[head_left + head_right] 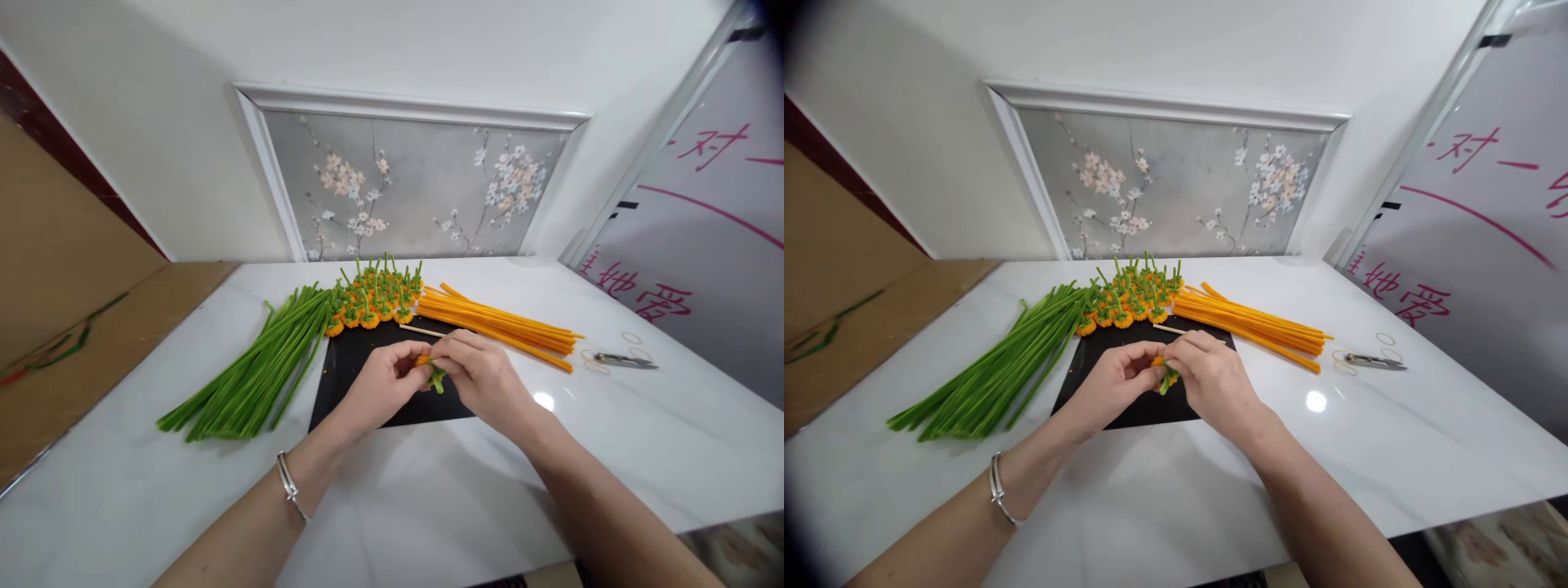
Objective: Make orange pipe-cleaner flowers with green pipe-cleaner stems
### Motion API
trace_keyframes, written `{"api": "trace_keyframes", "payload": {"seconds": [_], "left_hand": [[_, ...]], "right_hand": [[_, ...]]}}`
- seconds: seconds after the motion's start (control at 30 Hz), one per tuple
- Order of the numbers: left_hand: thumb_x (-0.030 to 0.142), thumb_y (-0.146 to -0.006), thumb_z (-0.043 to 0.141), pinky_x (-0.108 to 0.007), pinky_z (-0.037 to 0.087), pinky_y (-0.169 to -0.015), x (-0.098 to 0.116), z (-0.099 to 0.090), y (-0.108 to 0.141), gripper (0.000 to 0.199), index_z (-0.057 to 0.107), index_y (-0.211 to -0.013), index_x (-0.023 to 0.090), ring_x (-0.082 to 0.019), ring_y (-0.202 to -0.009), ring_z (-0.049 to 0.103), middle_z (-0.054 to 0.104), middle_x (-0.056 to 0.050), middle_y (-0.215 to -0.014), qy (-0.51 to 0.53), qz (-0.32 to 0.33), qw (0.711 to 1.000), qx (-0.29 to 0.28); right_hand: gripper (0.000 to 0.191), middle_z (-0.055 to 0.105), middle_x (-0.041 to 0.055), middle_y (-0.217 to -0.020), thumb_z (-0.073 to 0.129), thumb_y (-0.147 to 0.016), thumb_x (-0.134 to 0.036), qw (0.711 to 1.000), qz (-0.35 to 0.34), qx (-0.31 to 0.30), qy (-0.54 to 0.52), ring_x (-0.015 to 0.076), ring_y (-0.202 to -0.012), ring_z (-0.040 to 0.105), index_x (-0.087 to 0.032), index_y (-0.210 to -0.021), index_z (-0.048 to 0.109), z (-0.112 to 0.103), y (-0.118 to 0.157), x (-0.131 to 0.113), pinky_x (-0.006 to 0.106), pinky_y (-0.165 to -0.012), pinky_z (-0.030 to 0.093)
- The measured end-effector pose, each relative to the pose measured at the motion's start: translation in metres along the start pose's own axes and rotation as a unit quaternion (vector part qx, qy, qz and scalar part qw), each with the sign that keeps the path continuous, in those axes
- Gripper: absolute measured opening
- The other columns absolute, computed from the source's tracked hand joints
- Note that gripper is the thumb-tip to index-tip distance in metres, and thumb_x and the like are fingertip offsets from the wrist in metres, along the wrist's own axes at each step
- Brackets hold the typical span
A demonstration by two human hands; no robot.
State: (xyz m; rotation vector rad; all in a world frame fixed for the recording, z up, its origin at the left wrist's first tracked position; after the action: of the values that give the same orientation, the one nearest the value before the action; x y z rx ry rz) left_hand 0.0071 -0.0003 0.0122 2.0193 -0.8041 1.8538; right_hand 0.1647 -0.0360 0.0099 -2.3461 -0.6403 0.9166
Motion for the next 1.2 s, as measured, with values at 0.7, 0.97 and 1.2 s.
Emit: {"api": "trace_keyframes", "payload": {"seconds": [0.7,0.97,1.2], "left_hand": [[0.029,-0.08,0.062,-0.025,0.055,-0.07,0.006,-0.006,0.001,0.017,0.061,-0.092,0.017,-0.011,-0.076,0.058,0.059,-0.002,-0.087,0.042,0.002,0.999,0.025],[0.028,-0.085,0.054,-0.024,0.053,-0.064,-0.001,-0.002,0.0,0.013,0.059,-0.086,0.016,-0.01,-0.067,0.055,0.056,0.0,-0.075,-0.042,0.048,0.997,0.044],[0.022,-0.086,0.051,-0.021,0.048,-0.062,0.0,-0.003,0.0,0.008,0.057,-0.084,0.017,-0.009,-0.064,0.053,0.055,0.002,-0.071,-0.077,0.071,0.993,0.053]], "right_hand": [[0.018,0.053,-0.0034,-0.055,0.05,-0.089,-0.028,0.981,0.163,-0.035,-0.101,0.0092,-0.046,0.048,-0.019,-0.075,0.055,-0.005,0.001,-0.005,0.02,-0.046,0.037],[0.014,0.051,-0.0037,-0.057,0.051,-0.082,-0.015,0.993,0.112,-0.012,0.028,0.0087,-0.05,0.042,-0.018,-0.068,0.053,0.001,0.002,-0.007,0.022,-0.051,0.033],[0.014,0.049,-0.0041,-0.056,0.052,-0.081,-0.019,0.987,0.152,-0.033,-0.049,0.0084,-0.048,0.041,-0.019,-0.067,0.051,0.0,0.0,-0.006,0.021,-0.048,0.033]]}}
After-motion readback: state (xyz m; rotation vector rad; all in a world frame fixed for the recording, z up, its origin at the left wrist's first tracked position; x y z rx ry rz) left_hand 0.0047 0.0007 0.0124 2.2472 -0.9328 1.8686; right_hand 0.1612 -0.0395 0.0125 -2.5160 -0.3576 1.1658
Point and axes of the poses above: each hand's wrist, its own y-axis away from the middle knuckle, its own z-axis out of the palm, x = y × z, the point moved 1 cm from there along -y, towards the middle knuckle
